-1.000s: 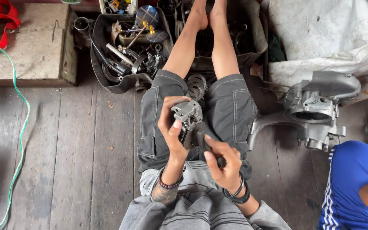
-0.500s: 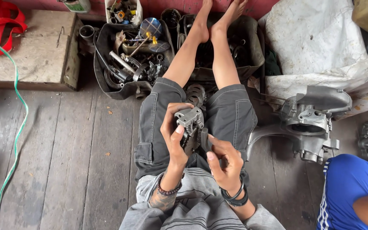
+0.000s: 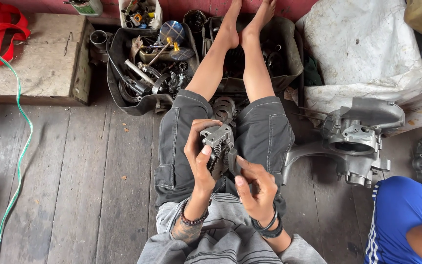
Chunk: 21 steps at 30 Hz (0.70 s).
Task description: Inspecting various motorcycle engine components, such as cylinder heads and rocker arm assemblies, by hand to check for damage or wear.
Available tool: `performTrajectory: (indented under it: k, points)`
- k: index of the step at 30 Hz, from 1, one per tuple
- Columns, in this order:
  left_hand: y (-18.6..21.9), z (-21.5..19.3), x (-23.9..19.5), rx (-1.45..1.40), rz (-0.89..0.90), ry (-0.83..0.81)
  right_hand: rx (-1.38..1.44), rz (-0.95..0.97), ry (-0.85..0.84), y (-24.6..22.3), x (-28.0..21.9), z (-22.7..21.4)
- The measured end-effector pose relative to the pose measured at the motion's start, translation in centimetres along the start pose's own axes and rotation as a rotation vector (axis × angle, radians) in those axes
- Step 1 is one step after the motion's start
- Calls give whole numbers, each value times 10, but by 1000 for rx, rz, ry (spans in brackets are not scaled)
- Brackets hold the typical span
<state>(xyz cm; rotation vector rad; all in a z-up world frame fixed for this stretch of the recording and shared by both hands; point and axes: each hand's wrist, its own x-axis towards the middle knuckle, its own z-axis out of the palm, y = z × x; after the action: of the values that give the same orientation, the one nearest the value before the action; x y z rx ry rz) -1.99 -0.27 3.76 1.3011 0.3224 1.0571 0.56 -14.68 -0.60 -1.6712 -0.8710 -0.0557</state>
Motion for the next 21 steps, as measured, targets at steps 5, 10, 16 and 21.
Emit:
performTrajectory:
  k: [5, 10, 16, 21]
  points:
    - [-1, -2, 2, 9, 3, 2, 56, -81, -89, 21, -24, 8]
    - [2, 0, -1, 15, -10, -38, -45, -34, 36, 9, -4, -2]
    - [-1, -4, 1, -24, -12, -17, 5, -74, -98, 4, -12, 2]
    - [1, -4, -1, -10, -22, -37, -59, -62, 33, 7, -8, 4]
